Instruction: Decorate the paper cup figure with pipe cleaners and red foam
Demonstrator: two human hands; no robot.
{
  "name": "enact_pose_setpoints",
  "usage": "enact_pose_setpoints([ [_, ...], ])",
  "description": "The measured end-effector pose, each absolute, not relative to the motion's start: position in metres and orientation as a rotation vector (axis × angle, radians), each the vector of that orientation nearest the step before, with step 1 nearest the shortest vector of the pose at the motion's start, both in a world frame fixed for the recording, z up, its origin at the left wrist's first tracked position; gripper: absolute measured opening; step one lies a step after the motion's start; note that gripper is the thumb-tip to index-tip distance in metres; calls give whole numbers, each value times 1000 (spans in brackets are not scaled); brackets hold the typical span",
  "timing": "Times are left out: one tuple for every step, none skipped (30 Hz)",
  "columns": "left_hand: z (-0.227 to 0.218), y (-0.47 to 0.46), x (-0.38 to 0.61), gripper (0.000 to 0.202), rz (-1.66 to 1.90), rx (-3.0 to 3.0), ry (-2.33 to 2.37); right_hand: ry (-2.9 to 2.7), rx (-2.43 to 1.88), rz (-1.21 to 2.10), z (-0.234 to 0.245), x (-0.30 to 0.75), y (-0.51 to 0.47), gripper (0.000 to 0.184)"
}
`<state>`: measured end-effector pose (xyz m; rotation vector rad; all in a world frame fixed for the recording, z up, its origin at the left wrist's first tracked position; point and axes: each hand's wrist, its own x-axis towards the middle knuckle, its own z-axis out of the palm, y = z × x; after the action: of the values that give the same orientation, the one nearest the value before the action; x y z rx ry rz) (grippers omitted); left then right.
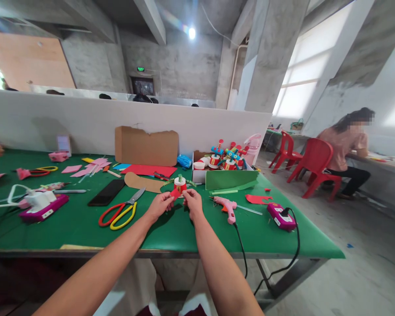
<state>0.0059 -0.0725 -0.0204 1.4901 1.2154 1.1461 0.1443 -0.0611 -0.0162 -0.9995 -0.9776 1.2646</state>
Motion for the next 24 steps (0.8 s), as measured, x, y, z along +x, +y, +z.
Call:
enact_pose_setpoints([
  [-21,-72,6,21,1137,1504,1206,-942,-995,1273,-16,145,-61,34],
  [-22,-72,5,21,1129,1522,1195,-941,-989,1289,-15,145,-61,35],
  [-23,-71,5,21,1119,1544,1183,-973,-981,1309,-15,145,-62,35],
  [-23,-71,5,22,1106,1565,1172,-1025,-971,1325,-14,145,-63,35],
  [-23,-71,5,23,1095,1584,1163,-1080,-962,1334,-14,144,-64,34],
  [-23,-71,5,24,1089,1597,1156,-1123,-953,1334,-14,144,-65,34],
  [-23,-71,6,25,1090,1603,1151,-1149,-945,1329,-14,143,-66,33],
  [-23,-72,6,25,1098,1599,1146,-1161,-939,1323,-15,143,-66,32],
  [-22,-72,6,26,1113,1588,1141,-1164,-938,1316,-15,143,-66,32],
  [-22,-72,6,26,1134,1573,1138,-1169,-941,1312,-16,143,-66,32],
  [-21,-72,7,26,1152,1559,1136,-1177,-945,1306,-16,144,-66,31],
  [-21,-72,7,26,1167,1547,1136,-1190,-952,1302,-17,144,-65,31],
  [-21,-72,7,26,1179,1540,1139,-1203,-959,1298,-17,144,-65,31],
  [-21,-72,6,26,1186,1538,1145,-1215,-967,1296,-17,144,-65,32],
  [-21,-73,6,26,1191,1537,1154,-1225,-973,1294,-17,144,-64,32],
  [-21,-73,6,26,1194,1537,1162,-1234,-978,1290,-17,144,-65,33],
  [-21,-73,6,26,1198,1536,1171,-1239,-981,1284,-17,144,-65,33],
  [-21,-73,5,25,1199,1536,1180,-1246,-981,1280,-16,143,-65,34],
  [-21,-73,5,24,1196,1541,1186,-1253,-982,1270,-16,143,-66,33],
  [-21,-73,5,24,1190,1550,1189,-1262,-987,1257,-16,142,-66,33],
  [-21,-73,5,22,1183,1564,1192,-1269,-996,1240,-16,141,-67,33],
  [-21,-73,5,21,1172,1582,1195,-1276,-1009,1222,-16,141,-67,33],
  [-21,-73,5,19,1159,1602,1196,-1281,-1023,1203,-17,140,-66,33],
  [-21,-73,5,18,1147,1620,1195,-1282,-1035,1186,-18,140,-66,33],
])
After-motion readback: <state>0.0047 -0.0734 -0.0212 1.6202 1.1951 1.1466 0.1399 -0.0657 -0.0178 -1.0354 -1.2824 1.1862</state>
